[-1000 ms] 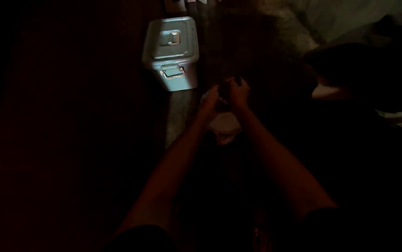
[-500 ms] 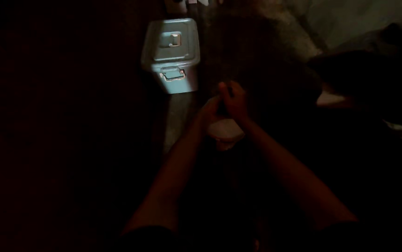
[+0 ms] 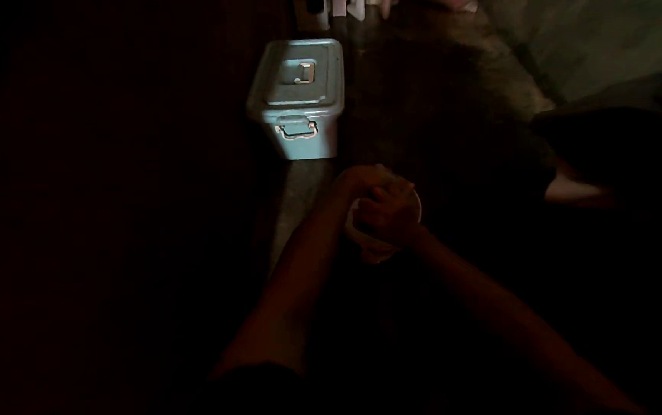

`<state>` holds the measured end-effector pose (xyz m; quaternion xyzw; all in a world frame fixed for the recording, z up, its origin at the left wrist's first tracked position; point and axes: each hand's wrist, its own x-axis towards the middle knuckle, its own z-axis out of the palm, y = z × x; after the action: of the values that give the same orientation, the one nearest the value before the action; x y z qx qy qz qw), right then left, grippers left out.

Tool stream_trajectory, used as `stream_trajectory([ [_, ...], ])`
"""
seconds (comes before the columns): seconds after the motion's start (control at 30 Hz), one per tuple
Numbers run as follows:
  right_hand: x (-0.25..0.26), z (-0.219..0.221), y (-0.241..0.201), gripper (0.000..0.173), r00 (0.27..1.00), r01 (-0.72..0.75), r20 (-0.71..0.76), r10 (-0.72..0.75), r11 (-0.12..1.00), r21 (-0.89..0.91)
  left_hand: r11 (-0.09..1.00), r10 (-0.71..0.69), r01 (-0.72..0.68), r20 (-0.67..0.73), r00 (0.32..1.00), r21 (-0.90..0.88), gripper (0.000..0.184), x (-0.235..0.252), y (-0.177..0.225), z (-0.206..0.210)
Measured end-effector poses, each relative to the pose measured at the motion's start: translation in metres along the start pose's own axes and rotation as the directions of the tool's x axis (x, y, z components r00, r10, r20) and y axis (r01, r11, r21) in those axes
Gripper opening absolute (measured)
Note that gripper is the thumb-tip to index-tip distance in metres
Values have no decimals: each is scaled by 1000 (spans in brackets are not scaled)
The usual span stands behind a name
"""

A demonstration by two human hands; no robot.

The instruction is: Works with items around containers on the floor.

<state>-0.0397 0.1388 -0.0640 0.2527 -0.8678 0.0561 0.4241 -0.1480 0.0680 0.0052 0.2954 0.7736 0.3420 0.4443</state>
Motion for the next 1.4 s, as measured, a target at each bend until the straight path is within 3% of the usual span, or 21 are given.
stream_trajectory([
  [0.1,-1,4,-1,9,1000,30,-3,-30,998,-47,983,-41,37,16,999,181,29,-6,14,-3],
  [0.2,-1,4,-1,10,997,79,12,-78,994,-79,982,24,-40,85,996,186,27,-3,12,-5],
  [0.4,-2,9,5,13,990,144,18,-143,984,-109,975,21,-46,117,993,217,27,-3,21,-6],
  [0.5,-4,7,6,14,995,103,28,-99,983,-150,968,19,-53,136,991,245,27,4,25,-3],
  [0.6,4,-10,0,16,987,41,163,-16,987,-154,963,-31,1,108,994,271,27,9,32,3],
  [0.7,3,-10,5,13,992,92,102,-72,974,-206,954,-69,51,50,996,295,28,8,39,11],
  [0.77,-1,-13,4,16,976,62,216,-33,990,-127,929,-84,61,48,995,365,32,13,38,15],
  [0.87,6,-23,2,32,791,-268,590,160,958,100,882,-100,71,37,994,466,35,16,40,18],
  [0.93,9,-24,3,36,667,-527,676,315,840,128,845,-106,94,-7,994,526,40,13,44,21],
  [1.0,17,-30,5,45,485,-751,771,413,649,125,831,-126,118,-22,992,544,41,9,49,23],
  [1.03,17,-29,6,48,471,-760,781,411,638,123,823,-139,130,-26,990,552,40,6,53,24],
  [1.13,11,-30,3,44,634,-547,717,289,823,153,783,-173,161,-38,984,601,40,4,57,29],
  [1.17,16,-39,1,42,618,-535,732,287,836,124,769,-178,166,-42,983,617,41,4,59,31],
  [1.23,47,-69,-4,44,307,-781,870,387,624,-2,750,-153,158,-64,986,643,41,3,55,34],
  [1.27,45,-65,-2,43,293,-848,848,442,530,16,736,-127,156,-91,988,659,38,2,51,36],
  [1.33,20,-34,5,42,464,-823,748,474,543,166,743,-107,157,-115,988,650,35,1,47,36],
  [1.4,13,-25,11,36,586,-676,761,278,686,270,824,-118,121,-41,992,553,37,3,47,24],
])
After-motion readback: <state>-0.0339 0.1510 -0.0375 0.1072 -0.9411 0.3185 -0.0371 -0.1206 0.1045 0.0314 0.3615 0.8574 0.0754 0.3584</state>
